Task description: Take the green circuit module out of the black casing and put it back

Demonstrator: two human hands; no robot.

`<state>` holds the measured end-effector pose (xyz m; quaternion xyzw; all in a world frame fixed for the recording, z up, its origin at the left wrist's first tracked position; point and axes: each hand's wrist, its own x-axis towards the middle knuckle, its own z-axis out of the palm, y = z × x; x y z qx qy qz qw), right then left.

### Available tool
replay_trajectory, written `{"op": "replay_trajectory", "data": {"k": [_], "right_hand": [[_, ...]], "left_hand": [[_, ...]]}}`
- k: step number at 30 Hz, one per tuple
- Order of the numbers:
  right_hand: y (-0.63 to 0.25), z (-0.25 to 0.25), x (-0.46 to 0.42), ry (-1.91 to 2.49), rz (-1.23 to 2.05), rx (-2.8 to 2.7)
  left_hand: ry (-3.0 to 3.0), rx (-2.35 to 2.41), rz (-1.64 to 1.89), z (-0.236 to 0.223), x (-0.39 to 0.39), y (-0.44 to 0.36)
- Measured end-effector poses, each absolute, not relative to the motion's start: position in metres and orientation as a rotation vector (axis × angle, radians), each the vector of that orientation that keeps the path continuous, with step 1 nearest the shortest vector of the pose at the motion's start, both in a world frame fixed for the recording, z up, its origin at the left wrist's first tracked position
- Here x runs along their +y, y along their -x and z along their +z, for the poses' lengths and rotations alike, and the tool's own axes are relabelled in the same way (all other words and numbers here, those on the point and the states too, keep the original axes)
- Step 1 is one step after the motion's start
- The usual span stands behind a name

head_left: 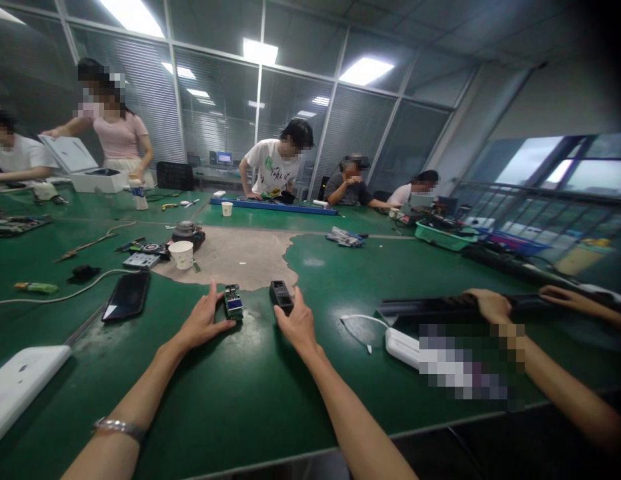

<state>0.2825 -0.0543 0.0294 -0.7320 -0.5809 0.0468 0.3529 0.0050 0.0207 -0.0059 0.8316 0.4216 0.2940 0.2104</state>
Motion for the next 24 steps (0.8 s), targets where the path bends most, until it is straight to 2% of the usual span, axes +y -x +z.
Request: {"op": "replay_trajectory", "data": {"k": [13, 24], "right_hand": [[-0.282, 0.018, -0.057, 1.836, 0.048, -1.558], [-0.219, 0.065, -0.048, 1.537, 0.272, -1.522]], "left_hand": [[-2.317, 1.188, 0.815, -0.007, 0.021, -0.005], [-2.327, 1.133, 0.893, -0.017, 0.027, 0.0]]}}
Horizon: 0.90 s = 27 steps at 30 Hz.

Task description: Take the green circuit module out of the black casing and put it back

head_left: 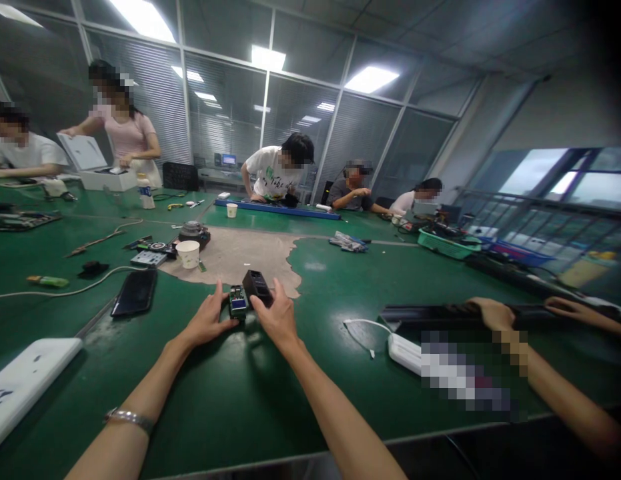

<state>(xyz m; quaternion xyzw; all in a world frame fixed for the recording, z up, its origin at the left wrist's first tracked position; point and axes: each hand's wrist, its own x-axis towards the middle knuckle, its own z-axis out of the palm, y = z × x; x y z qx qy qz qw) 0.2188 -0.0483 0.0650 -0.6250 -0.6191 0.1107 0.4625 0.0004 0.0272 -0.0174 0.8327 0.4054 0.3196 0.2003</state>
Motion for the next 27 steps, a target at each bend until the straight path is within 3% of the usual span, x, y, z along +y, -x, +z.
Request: {"op": "replay_trajectory", "data": {"k": [18, 27], "right_hand": [[-0.158, 0.059, -0.05, 1.859, 0.174, -1.808], [-0.162, 0.052, -0.051, 1.798, 0.184, -1.819]], "left_hand": [[-2.378, 1.154, 1.044, -0.033, 0.035, -0.002], [-2.387, 1.155, 1.049, -0.035, 0.035, -0.003]]}}
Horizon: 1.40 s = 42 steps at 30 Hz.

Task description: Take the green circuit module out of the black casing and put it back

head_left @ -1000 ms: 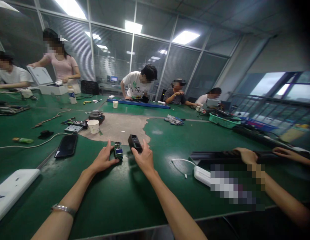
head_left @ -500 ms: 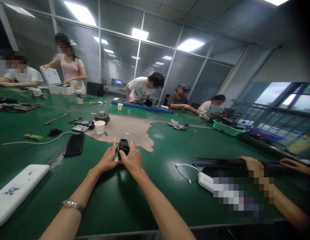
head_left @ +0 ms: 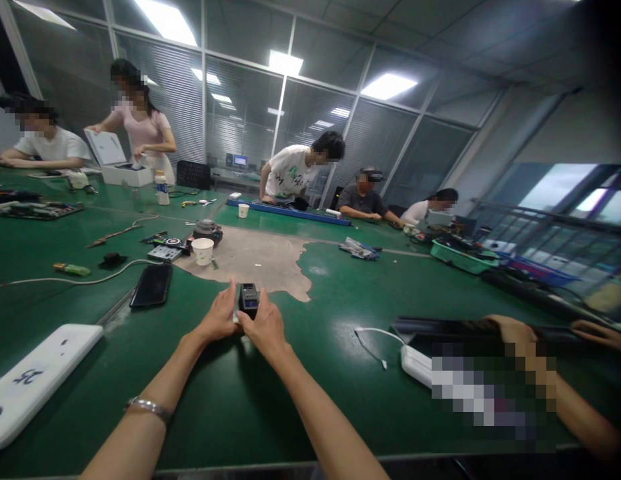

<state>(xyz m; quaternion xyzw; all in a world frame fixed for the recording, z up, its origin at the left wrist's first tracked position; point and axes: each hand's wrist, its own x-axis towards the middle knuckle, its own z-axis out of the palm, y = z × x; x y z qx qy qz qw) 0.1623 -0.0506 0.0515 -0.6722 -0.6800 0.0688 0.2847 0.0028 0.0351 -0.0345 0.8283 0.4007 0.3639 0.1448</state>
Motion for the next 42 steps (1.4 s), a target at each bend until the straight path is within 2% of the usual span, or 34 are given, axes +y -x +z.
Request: {"op": "replay_trajectory", "data": {"k": [8, 14, 23, 30, 42], "right_hand": [[-0.157, 0.06, -0.045, 1.789, 0.193, -1.722], [-0.204, 0.076, -0.044, 1.681, 0.149, -1.576], [-0.287, 0.043, -0.048, 1.87, 0.149, -1.502], [-0.287, 0.022, -0.049, 1.877, 0.185, -1.537], [-0.285, 0.022, -0.057, 1.816, 0.156, -1.53]], "left_hand": [[-2.425, 1.126, 1.026, -0.03, 0.033, -0.001], [-2.384, 1.196, 0.939, -0.021, 0.027, -0.002], [-2.334, 1.16, 0.914, -0.015, 0.025, -0.002], [-2.32, 1.172, 0.883, -0.015, 0.026, -0.003], [-2.313, 1.153, 0.864, -0.012, 0.024, -0.003]]}}
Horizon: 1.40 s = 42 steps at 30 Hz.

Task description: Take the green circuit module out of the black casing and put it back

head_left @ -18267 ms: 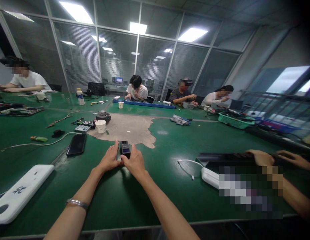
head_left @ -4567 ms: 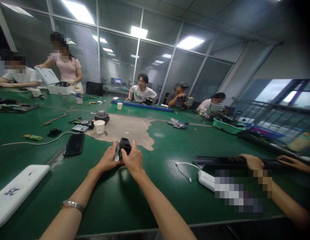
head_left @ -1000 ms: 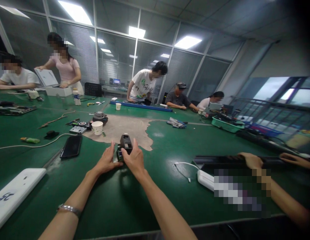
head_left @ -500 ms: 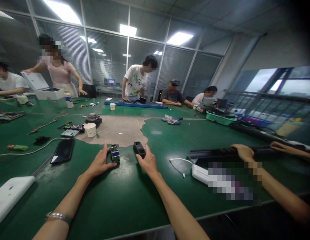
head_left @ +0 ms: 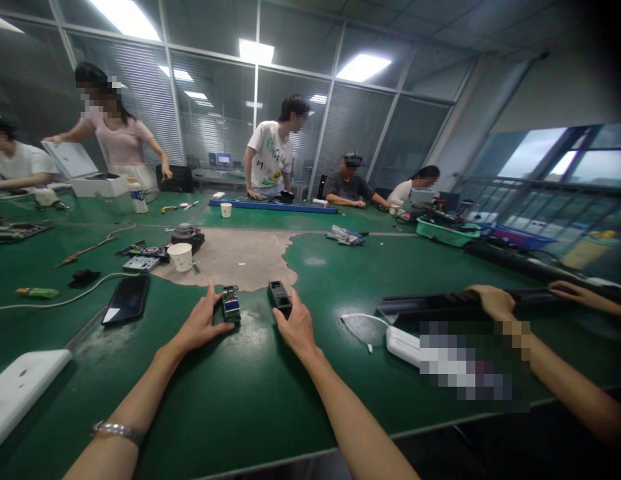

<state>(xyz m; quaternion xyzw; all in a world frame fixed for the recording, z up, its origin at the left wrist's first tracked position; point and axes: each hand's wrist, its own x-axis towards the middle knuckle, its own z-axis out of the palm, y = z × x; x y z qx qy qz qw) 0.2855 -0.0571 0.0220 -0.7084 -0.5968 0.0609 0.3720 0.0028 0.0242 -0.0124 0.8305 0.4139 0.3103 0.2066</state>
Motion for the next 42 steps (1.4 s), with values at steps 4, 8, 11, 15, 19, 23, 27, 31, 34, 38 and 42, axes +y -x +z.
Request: {"op": "replay_trajectory", "data": {"k": [4, 8, 11, 15, 19, 23, 27, 31, 34, 38, 42], "right_hand": [[-0.274, 0.039, -0.056, 1.734, 0.181, -1.473], [-0.246, 0.056, -0.054, 1.588, 0.233, -1.484], [-0.218, 0.062, -0.05, 1.542, 0.267, -1.518], [-0.189, 0.062, -0.044, 1.547, 0.288, -1.576], [-0.174, 0.063, -0.042, 1.62, 0.28, -1.618], [-0.163, 0.068, -0.043, 1.712, 0.228, -1.645], [-0.155, 0.071, -0.047, 1.776, 0.171, -1.713], [-0.151, 0.067, -0.052, 1.791, 0.136, -1.756], [-0.151, 0.064, -0.054, 1.85, 0.174, -1.775], [-0.153, 0.064, -0.058, 1.92, 0.253, -1.833], [-0.155, 0.061, -0.057, 1.873, 0.276, -1.831]], "left_hand": [[-2.316, 1.15, 0.86, -0.011, 0.023, -0.003], [-2.31, 1.142, 0.865, -0.012, 0.023, -0.002], [-2.306, 1.104, 0.905, -0.014, 0.025, -0.001], [-2.297, 1.06, 0.94, -0.016, 0.026, -0.001], [-2.286, 1.078, 0.952, -0.017, 0.026, -0.002], [-2.299, 1.117, 0.962, -0.021, 0.027, -0.002], [-2.323, 1.13, 1.035, -0.027, 0.031, -0.001], [-2.364, 1.092, 1.072, -0.032, 0.034, 0.0], [-2.393, 1.106, 1.074, -0.034, 0.035, 0.0], [-2.459, 1.077, 1.056, -0.038, 0.039, 0.001], [-2.485, 1.059, 1.089, -0.043, 0.043, 0.002]]}}
